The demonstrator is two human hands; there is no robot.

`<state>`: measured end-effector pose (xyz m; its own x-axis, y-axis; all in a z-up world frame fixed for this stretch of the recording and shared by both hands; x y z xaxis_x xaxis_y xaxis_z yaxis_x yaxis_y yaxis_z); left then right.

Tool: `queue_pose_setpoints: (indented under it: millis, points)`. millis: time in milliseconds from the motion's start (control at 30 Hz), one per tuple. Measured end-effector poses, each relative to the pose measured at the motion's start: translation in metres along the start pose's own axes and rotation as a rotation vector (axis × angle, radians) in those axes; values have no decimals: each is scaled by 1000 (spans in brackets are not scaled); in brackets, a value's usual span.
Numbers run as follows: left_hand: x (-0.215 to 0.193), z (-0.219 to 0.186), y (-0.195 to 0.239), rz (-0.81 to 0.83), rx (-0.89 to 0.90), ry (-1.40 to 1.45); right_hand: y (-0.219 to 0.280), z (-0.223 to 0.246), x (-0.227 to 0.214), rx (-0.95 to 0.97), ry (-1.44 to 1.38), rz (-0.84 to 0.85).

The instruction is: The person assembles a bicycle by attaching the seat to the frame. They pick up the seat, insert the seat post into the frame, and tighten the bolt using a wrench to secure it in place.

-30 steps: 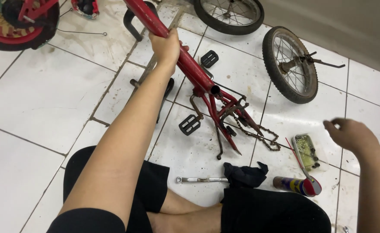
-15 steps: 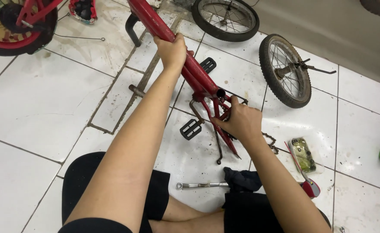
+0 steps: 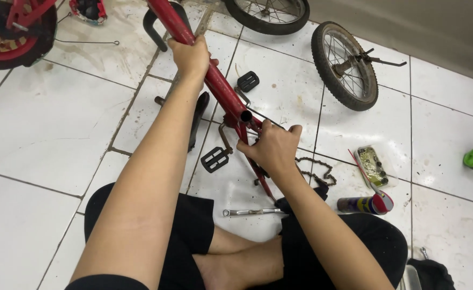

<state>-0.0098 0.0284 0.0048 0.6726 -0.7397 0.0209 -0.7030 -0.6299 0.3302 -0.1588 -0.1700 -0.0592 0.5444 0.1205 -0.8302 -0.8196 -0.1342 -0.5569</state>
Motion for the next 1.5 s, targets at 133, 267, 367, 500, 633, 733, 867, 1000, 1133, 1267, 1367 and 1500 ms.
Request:
queue_pose_setpoints:
  millis: [133,267,367,500,633,733,867,1000,1133,1267,1367,1500]
  points:
    - [-8,5,16,55,4,-21,18,1,-16,30,18,53]
    - [-12,8,30,143,-36,98,24,-7,-24,40,93,69]
    - [-18,21,41,241,10,64,29,-12,-28,24,141,111]
    - [-38,52,58,370,215,135,31,-12,-33,40,118,102]
    - [-65,77,105,419,448,145,33,-8,-45,85,29,96]
    - [-69,83,121,467,504,125,30,-12,-46,81,45,52]
    - [-70,112,117,473,407,184,37,-13,-53,48,-6,19]
    - [-64,119,111,455,436,178,41,-20,-52,41,-72,-73]
    - [-66,119,111,453,465,166,44,-29,-55,177,-275,-6]
    - [-72,116,112,427,511,133,34,-35,-66,514,-902,184]
    - [-77,113,106,412,537,104,17,-32,-75,512,-1087,224]
    - [-78,106,107,430,534,114,9,-37,-58,507,-1202,223]
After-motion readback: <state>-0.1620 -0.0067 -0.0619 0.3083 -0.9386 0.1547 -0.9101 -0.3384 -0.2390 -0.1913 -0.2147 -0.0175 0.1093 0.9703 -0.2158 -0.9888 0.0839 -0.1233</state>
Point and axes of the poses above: each hand's wrist, its own y-axis away from the middle knuckle, its own x-axis out of the palm, z = x × y, the point moved 2 cm from there along -y, towards the middle knuckle, and after that the axes turned 13 degrees about -z, right-handed, at the moved point
